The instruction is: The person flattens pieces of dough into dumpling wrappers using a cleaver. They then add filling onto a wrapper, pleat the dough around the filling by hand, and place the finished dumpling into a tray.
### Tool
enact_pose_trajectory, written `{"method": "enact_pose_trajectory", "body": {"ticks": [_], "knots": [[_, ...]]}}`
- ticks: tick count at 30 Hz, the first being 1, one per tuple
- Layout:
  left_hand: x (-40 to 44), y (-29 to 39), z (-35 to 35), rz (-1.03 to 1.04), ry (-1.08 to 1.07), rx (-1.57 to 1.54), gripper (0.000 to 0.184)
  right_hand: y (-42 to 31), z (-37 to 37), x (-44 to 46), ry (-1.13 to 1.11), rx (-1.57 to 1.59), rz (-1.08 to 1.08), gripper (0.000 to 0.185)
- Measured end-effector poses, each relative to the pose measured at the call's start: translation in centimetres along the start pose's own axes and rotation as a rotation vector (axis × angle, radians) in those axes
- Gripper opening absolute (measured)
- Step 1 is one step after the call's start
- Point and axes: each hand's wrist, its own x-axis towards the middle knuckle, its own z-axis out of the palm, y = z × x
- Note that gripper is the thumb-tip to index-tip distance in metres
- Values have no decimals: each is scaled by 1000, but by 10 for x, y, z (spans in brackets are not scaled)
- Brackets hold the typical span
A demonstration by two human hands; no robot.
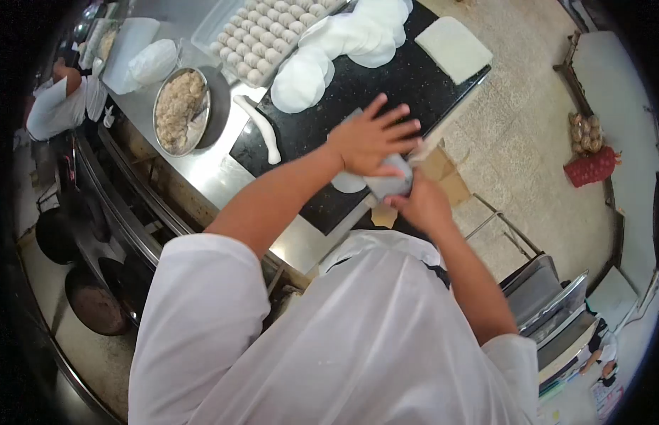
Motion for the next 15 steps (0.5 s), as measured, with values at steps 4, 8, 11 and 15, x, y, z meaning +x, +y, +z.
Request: {"method": "enact_pose_trajectory", "body": {"ticks": [4, 8, 11, 15], "knots": [[5, -33, -9, -84, 121, 23, 72, -27, -24, 17, -62, -100, -28, 84], [-29, 28, 11, -99, 32, -112, 71, 29, 31, -27, 21, -177, -297, 75], [-13, 55, 17, -25, 51, -143, 72, 43, 35, -45, 219, -167, -305, 73], [20, 14, 0, -115, 44, -16, 72, 21, -26, 7, -101, -45, 38, 72]]}}
